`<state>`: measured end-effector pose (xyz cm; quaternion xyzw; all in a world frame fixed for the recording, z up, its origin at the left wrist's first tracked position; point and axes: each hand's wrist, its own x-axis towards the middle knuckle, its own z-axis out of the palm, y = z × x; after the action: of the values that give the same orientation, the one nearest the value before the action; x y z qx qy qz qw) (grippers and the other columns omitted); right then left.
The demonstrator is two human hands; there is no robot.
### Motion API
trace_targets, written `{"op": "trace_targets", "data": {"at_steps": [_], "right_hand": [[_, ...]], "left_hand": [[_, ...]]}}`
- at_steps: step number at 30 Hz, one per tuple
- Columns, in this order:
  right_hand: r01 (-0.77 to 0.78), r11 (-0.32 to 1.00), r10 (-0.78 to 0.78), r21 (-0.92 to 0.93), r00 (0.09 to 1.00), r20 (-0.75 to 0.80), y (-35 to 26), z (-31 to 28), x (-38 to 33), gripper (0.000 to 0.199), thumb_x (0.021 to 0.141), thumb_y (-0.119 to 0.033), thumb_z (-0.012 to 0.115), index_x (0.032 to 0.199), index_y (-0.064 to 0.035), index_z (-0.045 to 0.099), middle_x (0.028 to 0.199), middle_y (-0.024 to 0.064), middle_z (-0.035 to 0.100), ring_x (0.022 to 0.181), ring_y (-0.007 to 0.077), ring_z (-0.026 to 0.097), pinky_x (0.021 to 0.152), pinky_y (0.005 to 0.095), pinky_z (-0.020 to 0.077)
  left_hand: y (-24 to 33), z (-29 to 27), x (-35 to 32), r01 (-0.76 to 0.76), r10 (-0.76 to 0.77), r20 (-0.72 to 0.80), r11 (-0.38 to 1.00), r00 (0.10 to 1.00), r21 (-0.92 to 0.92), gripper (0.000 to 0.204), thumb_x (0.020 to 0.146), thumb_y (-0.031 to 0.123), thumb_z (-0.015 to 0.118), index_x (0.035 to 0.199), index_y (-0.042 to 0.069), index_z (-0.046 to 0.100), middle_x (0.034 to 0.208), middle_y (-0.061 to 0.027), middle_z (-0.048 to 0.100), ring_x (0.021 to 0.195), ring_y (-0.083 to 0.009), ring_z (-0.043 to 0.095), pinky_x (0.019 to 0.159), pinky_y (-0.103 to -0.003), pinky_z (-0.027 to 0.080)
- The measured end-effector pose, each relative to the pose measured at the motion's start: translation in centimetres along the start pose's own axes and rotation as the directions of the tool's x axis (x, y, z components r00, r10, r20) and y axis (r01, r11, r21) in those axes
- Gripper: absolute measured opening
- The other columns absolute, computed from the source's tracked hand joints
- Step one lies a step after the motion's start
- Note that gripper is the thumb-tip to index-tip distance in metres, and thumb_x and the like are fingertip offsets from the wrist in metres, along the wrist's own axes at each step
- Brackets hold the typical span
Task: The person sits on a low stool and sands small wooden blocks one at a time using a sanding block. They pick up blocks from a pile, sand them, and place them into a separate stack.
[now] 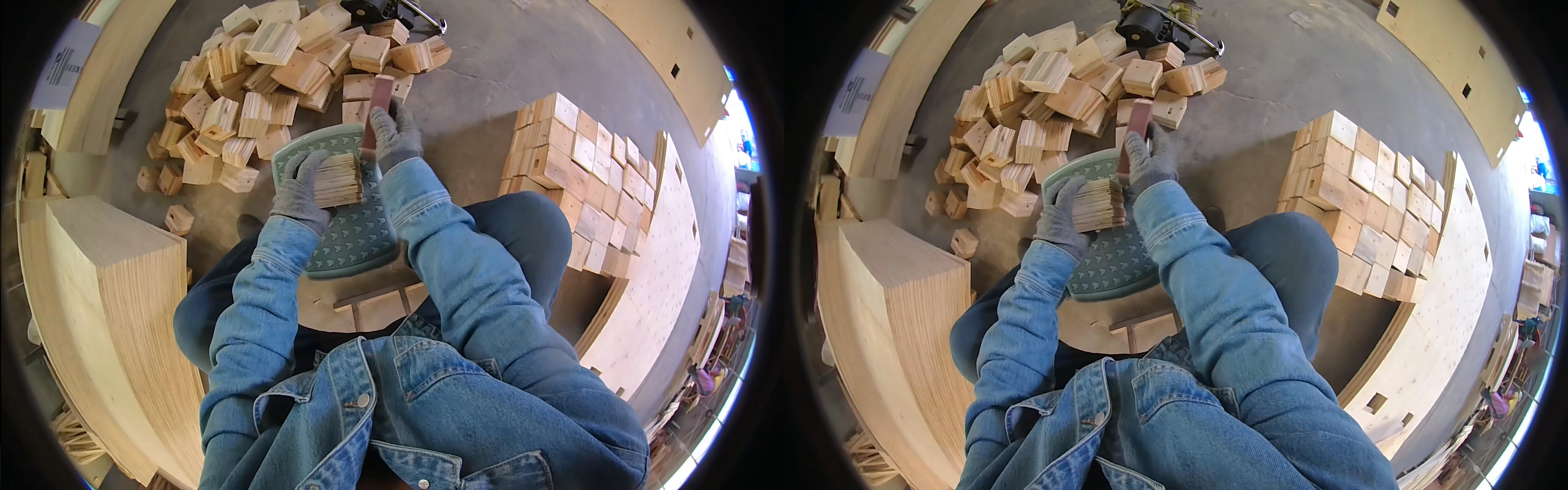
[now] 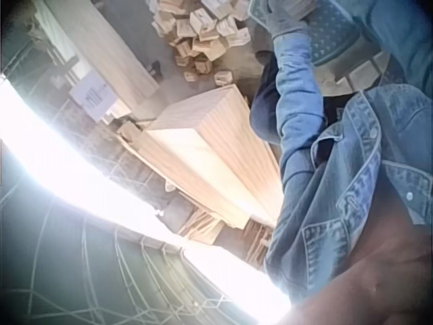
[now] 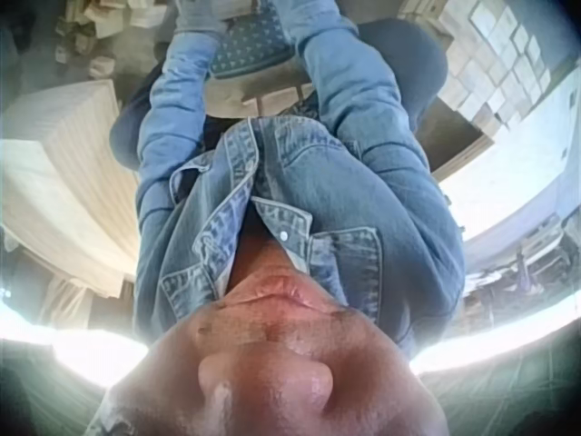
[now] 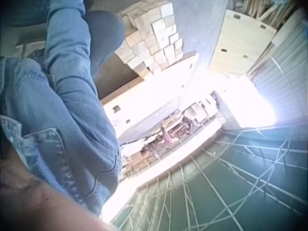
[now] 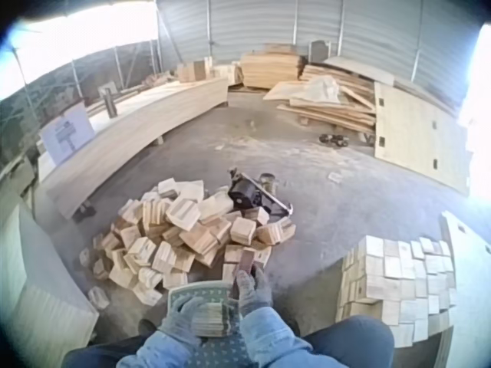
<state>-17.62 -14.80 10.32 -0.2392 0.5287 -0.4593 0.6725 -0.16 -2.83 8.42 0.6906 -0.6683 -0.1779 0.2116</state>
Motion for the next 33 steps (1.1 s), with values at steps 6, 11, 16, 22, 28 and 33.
{"op": "trace_targets", "data": {"at_steps": [6, 11, 16, 22, 28, 33], "right_hand": [[0.418, 0.841, -0.429, -0.344, 0.902, 0.048, 4.8, -2.4, 2.4, 0.055, 0.099, -0.020, 0.076, 0.144, 0.0034, 0.055, 0.138, 0.0186, 0.063, 0.121, 0.0333, 0.063, 0.109, 0.0395, 0.0507], [0.506, 0.532, -0.487, -0.679, 0.839, 0.244, 4.0, -3.3, 0.7, 0.067, 0.093, -0.027, 0.081, 0.146, 0.0043, 0.055, 0.145, 0.0254, 0.055, 0.132, 0.0396, 0.057, 0.114, 0.0435, 0.0463], [0.472, 0.809, -0.461, -0.350, 0.879, 0.120, 3.7, -4.8, 2.1, 0.057, 0.097, -0.019, 0.078, 0.145, 0.0040, 0.056, 0.131, 0.0190, 0.067, 0.117, 0.0298, 0.066, 0.104, 0.0364, 0.0538], [0.210, 0.976, -0.209, -0.064, 0.978, 0.023, -2.0, -5.3, 0.6, 0.052, 0.100, -0.012, 0.074, 0.146, 0.0031, 0.056, 0.129, 0.0125, 0.071, 0.109, 0.0203, 0.069, 0.095, 0.0323, 0.0571], [0.242, 0.953, -0.169, -0.180, 0.923, 0.347, 1.0, -3.7, -3.4, 0.057, 0.100, -0.010, 0.073, 0.151, 0.0067, 0.051, 0.135, 0.0152, 0.069, 0.121, 0.0211, 0.066, 0.104, 0.0308, 0.0521], [0.247, 0.859, -0.085, -0.449, 0.933, 0.351, 2.6, -6.3, -6.2, 0.062, 0.099, -0.021, 0.076, 0.150, 0.0067, 0.053, 0.138, 0.0187, 0.067, 0.126, 0.0242, 0.064, 0.108, 0.0329, 0.0487]], "left_hand": [[1.5, 0.5, 0.9, -0.020, 0.021, 0.004, 0.999, 1.000, -0.047, 0.097, 0.063, 0.008, 0.090, 0.149, 0.024, 0.048, 0.148, -0.0151, 0.047, 0.140, -0.0393, 0.048, 0.119, -0.047, 0.046], [0.2, 0.9, 0.5, -0.025, 0.025, -0.039, 0.999, 0.999, -0.024, 0.104, 0.058, 0.012, 0.096, 0.150, 0.024, 0.047, 0.146, -0.0158, 0.047, 0.136, -0.0390, 0.053, 0.117, -0.045, 0.049], [1.7, 0.3, 1.0, 0.017, -0.018, 0.056, 1.000, 0.998, 0.020, 0.103, 0.062, 0.011, 0.094, 0.151, 0.025, 0.045, 0.150, -0.0167, 0.045, 0.141, -0.0384, 0.048, 0.120, -0.044, 0.046], [1.2, -0.1, 0.6, 0.102, -0.107, 0.090, 0.993, 0.990, 0.050, 0.108, 0.062, 0.018, 0.096, 0.156, 0.025, 0.041, 0.156, -0.0177, 0.041, 0.144, -0.0403, 0.047, 0.120, -0.047, 0.046], [1.9, -0.1, -1.0, 0.148, -0.148, -0.004, 0.988, 0.989, 0.036, 0.113, 0.063, 0.027, 0.098, 0.159, 0.023, 0.038, 0.158, -0.0184, 0.040, 0.144, -0.0419, 0.048, 0.119, -0.048, 0.046], [4.3, -2.3, -0.7, 0.351, -0.351, 0.212, 0.936, 0.912, 0.040, 0.112, 0.065, 0.028, 0.097, 0.160, 0.022, 0.039, 0.162, -0.0199, 0.037, 0.145, -0.0405, 0.047, 0.120, -0.047, 0.045]]}}
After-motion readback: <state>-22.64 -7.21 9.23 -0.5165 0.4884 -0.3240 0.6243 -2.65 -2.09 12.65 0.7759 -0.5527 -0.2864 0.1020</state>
